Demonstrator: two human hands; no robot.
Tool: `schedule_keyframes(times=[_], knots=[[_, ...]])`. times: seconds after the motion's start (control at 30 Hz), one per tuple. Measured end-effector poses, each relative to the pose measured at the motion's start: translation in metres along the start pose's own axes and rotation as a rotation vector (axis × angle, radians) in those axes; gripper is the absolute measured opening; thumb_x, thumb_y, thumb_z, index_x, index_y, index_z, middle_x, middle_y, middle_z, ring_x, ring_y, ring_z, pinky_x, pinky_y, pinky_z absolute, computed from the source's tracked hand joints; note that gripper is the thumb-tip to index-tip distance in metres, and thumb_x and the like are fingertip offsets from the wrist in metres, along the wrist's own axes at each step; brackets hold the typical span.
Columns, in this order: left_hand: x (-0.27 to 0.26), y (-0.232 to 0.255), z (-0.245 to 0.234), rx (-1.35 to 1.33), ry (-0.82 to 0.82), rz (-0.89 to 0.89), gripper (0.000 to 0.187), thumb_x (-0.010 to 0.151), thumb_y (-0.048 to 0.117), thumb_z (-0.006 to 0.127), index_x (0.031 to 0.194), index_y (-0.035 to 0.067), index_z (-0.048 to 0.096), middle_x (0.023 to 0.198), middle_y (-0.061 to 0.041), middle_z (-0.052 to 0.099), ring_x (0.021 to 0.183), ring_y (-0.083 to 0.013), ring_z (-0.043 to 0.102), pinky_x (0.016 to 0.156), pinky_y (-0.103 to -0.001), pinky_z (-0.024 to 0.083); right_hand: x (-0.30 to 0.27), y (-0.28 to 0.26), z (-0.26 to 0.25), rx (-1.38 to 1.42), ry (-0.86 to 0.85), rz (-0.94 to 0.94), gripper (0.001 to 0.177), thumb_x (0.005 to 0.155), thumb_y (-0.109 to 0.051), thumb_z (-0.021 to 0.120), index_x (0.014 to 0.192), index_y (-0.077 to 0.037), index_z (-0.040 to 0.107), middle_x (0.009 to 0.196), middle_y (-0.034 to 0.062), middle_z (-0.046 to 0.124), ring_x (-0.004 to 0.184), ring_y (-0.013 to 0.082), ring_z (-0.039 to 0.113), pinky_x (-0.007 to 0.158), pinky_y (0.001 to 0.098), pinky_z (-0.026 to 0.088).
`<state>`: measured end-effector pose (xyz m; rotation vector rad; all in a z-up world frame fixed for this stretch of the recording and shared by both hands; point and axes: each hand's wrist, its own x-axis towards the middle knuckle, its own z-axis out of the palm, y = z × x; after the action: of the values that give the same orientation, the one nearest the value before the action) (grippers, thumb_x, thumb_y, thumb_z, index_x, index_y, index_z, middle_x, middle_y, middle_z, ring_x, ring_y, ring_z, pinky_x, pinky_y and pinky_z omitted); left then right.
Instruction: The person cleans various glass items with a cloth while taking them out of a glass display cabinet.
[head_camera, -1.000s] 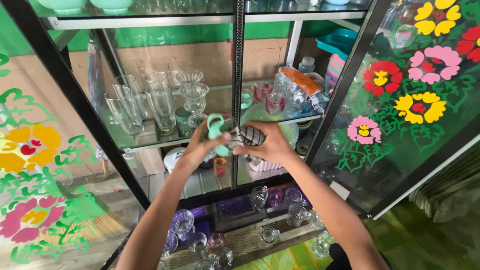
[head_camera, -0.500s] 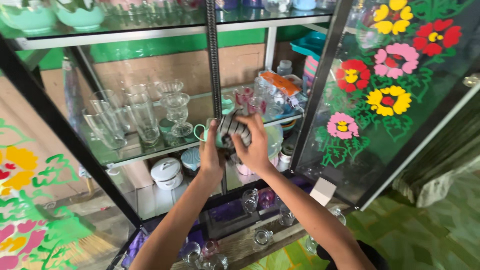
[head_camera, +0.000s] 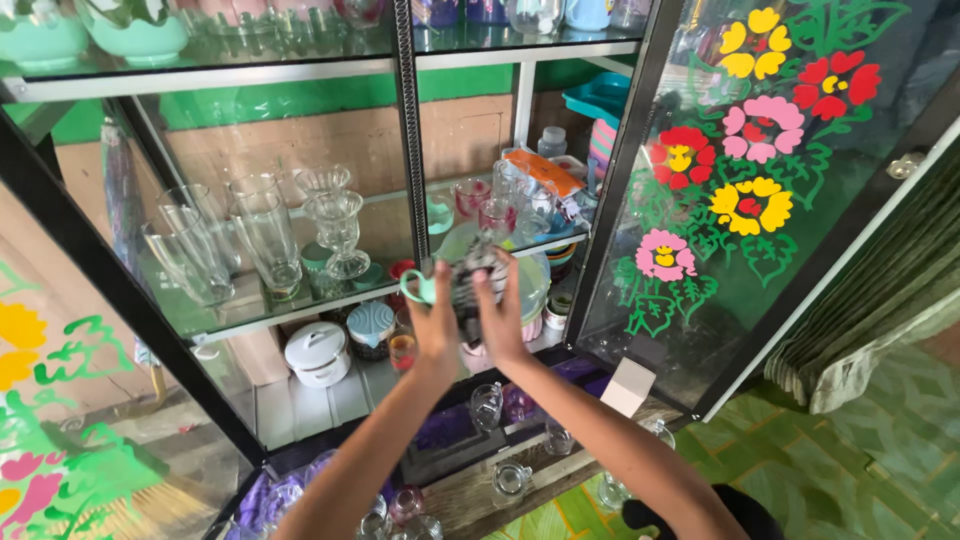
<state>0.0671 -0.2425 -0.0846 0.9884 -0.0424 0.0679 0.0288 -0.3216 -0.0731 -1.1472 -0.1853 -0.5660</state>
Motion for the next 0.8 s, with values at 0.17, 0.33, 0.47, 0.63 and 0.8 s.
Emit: schedule_keyframes(times=[0.17, 0.33, 0.47, 0.63, 0.8], knots=[[-0.008, -0.028, 0.016, -0.009, 0.034, 0.051, 0.074, 0.090, 0.047, 0.071, 0.147, 0.011, 0.040, 0.138, -0.005, 0.057, 0.125, -0.0165, 0.054, 0.105, -0.034, 0.041, 0.008, 0.014, -0.028, -0.200, 0.080, -0.211, 0.056, 0.103, -0.034, 0.059, 0.149, -0.006, 0.043, 0.132, 0.0108, 0.057, 0.118, 0.0215, 0.056, 0.102, 0.0358, 0.045], [-0.024, -0.036, 0.006, -0.100, -0.006, 0.028, 0.076, 0.086, 0.045, 0.073, 0.144, 0.003, 0.048, 0.132, -0.012, 0.061, 0.114, -0.0239, 0.061, 0.098, -0.041, 0.049, -0.028, 0.038, -0.046, -0.494, 0.013, -0.478, 0.052, 0.108, -0.032, 0.060, 0.149, -0.003, 0.045, 0.148, 0.0105, 0.048, 0.137, 0.0215, 0.047, 0.115, 0.0361, 0.037], [-0.039, -0.059, 0.000, 0.005, -0.174, 0.060, 0.074, 0.086, 0.036, 0.076, 0.145, 0.003, 0.045, 0.135, -0.013, 0.058, 0.119, -0.0218, 0.058, 0.100, -0.037, 0.046, -0.042, 0.044, -0.074, -0.210, 0.271, -0.088, 0.055, 0.098, -0.036, 0.064, 0.145, -0.008, 0.050, 0.133, 0.0070, 0.058, 0.120, 0.0186, 0.055, 0.102, 0.0337, 0.043], [-0.063, -0.085, 0.010, -0.042, -0.464, 0.046, 0.063, 0.096, 0.031, 0.070, 0.147, 0.000, 0.049, 0.142, -0.012, 0.057, 0.126, -0.0190, 0.056, 0.106, -0.032, 0.045, -0.041, 0.017, -0.123, 0.119, 0.422, 0.015, 0.052, 0.098, -0.043, 0.063, 0.134, -0.006, 0.058, 0.122, 0.0063, 0.066, 0.109, 0.0181, 0.063, 0.093, 0.0360, 0.051], [-0.074, -0.102, 0.025, -0.399, -0.409, -0.309, 0.061, 0.097, 0.033, 0.062, 0.150, 0.006, 0.048, 0.137, -0.012, 0.061, 0.119, -0.0229, 0.062, 0.100, -0.039, 0.051, -0.041, 0.006, -0.124, 0.296, 0.602, 0.142, 0.050, 0.095, -0.043, 0.062, 0.128, -0.006, 0.061, 0.117, 0.0059, 0.069, 0.100, 0.0195, 0.067, 0.089, 0.0367, 0.053]])
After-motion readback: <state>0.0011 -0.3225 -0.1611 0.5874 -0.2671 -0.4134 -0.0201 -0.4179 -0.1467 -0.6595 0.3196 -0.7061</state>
